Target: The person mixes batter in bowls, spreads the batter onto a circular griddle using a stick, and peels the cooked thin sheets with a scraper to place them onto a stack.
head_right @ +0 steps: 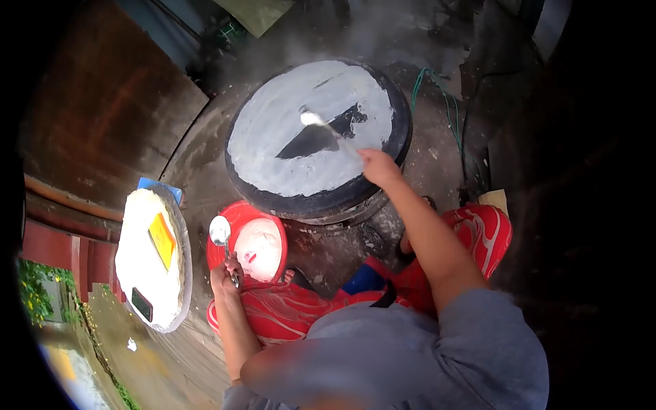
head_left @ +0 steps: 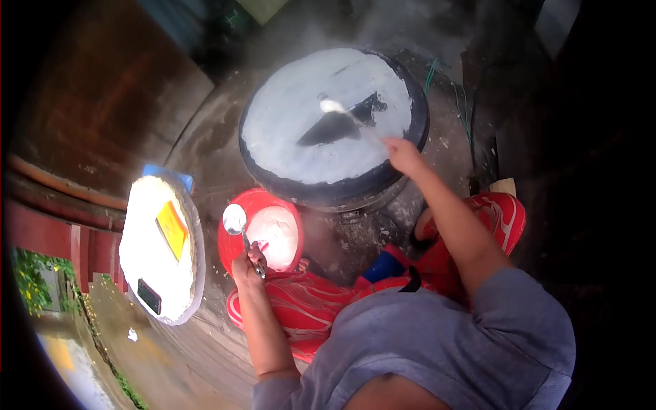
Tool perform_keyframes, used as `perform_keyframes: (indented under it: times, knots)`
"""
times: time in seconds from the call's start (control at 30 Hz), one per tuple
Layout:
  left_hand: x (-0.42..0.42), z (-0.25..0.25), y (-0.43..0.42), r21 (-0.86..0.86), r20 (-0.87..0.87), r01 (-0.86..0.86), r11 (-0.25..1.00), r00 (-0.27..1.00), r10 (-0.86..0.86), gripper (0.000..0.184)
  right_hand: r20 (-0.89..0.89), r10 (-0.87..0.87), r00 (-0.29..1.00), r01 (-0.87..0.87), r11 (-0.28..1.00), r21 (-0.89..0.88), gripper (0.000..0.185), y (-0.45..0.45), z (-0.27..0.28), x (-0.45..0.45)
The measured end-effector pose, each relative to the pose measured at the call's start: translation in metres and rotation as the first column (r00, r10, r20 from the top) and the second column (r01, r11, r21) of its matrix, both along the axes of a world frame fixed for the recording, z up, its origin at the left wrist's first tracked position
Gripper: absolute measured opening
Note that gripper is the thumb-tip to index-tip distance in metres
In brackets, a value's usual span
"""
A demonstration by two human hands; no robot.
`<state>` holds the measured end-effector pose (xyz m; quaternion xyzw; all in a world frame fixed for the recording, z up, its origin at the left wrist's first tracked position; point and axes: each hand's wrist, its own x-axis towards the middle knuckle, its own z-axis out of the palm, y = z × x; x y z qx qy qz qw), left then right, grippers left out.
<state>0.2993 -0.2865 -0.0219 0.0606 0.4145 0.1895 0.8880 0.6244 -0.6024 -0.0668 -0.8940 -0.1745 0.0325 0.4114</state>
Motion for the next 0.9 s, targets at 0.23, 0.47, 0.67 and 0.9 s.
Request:
perform_keyframes:
  times: [0.23, 0.47, 0.67, 0.9]
  knots:
    - [-0.005, -0.009, 0.007, -0.023, -0.009, -0.002, 1.0, 1.0, 0.001, 0.024, -0.075, -0.082, 0.994, 0.069, 0.985, -0.159, 0.027, -0.004, 0.042, -0.001]
    - [-0.003, -0.001, 0.002, 0.011, -0.029, 0.008, 1.0, 1.0, -0.007, 0.024, -0.061, 0.249, 0.967, -0.256, 0.948, -0.191, 0.028, 0.029, 0.039, -0.031]
    - [-0.009, -0.007, 0.005, -0.041, 0.026, -0.005, 0.999, 1.0, 0.006, 0.024, 0.13, 0.155, 0.979, -0.097, 0.924, -0.37, 0.035, -0.01, 0.099, -0.049]
    - [-0.007, -0.006, 0.006, -0.034, 0.017, -0.005, 0.999, 1.0, 0.006, 0.026, 0.514, 0.362, 0.777, -0.09, 0.873, -0.479, 0.041, 0.047, 0.03, -0.122]
